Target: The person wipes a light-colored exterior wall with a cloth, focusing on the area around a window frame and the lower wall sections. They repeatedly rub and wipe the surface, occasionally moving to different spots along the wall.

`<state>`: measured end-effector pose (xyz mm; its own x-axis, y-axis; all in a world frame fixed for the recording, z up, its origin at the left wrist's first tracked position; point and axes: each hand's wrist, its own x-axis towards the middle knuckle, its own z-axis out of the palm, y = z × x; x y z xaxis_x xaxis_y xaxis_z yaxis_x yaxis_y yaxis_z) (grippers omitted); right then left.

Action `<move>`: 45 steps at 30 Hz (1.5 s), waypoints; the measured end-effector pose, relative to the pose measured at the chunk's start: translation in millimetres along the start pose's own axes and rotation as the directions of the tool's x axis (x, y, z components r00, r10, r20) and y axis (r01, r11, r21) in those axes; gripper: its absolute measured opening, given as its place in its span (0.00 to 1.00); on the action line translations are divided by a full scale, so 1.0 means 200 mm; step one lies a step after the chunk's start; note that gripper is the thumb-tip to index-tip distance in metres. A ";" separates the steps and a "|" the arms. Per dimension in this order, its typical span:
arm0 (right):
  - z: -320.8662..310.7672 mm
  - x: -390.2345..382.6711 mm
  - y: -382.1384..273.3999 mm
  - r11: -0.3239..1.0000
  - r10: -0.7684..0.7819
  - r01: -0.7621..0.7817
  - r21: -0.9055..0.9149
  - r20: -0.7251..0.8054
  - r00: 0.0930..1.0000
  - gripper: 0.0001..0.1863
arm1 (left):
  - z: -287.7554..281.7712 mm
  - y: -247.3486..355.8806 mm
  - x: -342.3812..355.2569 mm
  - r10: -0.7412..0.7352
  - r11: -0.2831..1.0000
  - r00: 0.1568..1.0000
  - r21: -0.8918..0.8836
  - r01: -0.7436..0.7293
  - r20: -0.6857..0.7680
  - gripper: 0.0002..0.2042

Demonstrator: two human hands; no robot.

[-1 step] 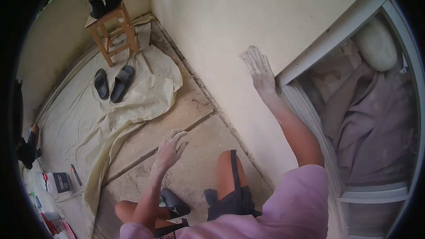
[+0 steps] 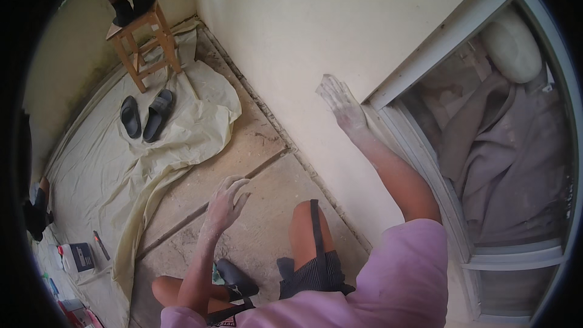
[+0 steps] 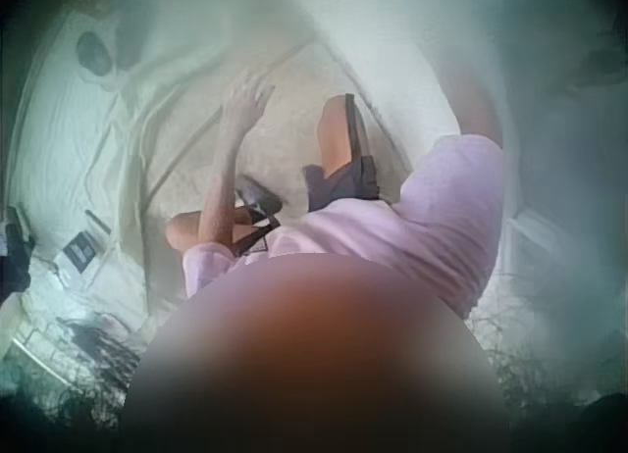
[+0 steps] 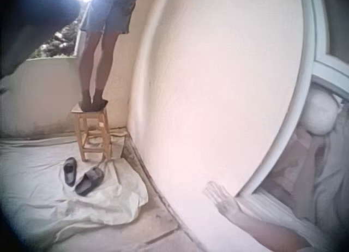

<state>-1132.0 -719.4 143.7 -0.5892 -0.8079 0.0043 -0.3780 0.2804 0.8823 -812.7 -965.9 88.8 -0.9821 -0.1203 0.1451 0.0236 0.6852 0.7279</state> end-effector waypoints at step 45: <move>0.26 -0.93 -0.48 0.555 0.804 -0.831 -0.029 -0.238 0.545 0.35 | 0.36 -0.43 -0.21 -0.280 0.926 0.775 0.372 0.063 0.566 0.27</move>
<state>-1023.9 -569.3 32.8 -0.4553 -0.3384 0.8235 0.3006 0.8122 0.5000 -786.7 -967.0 -28.1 -0.8738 0.1219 -0.4707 -0.1093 0.8940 0.4345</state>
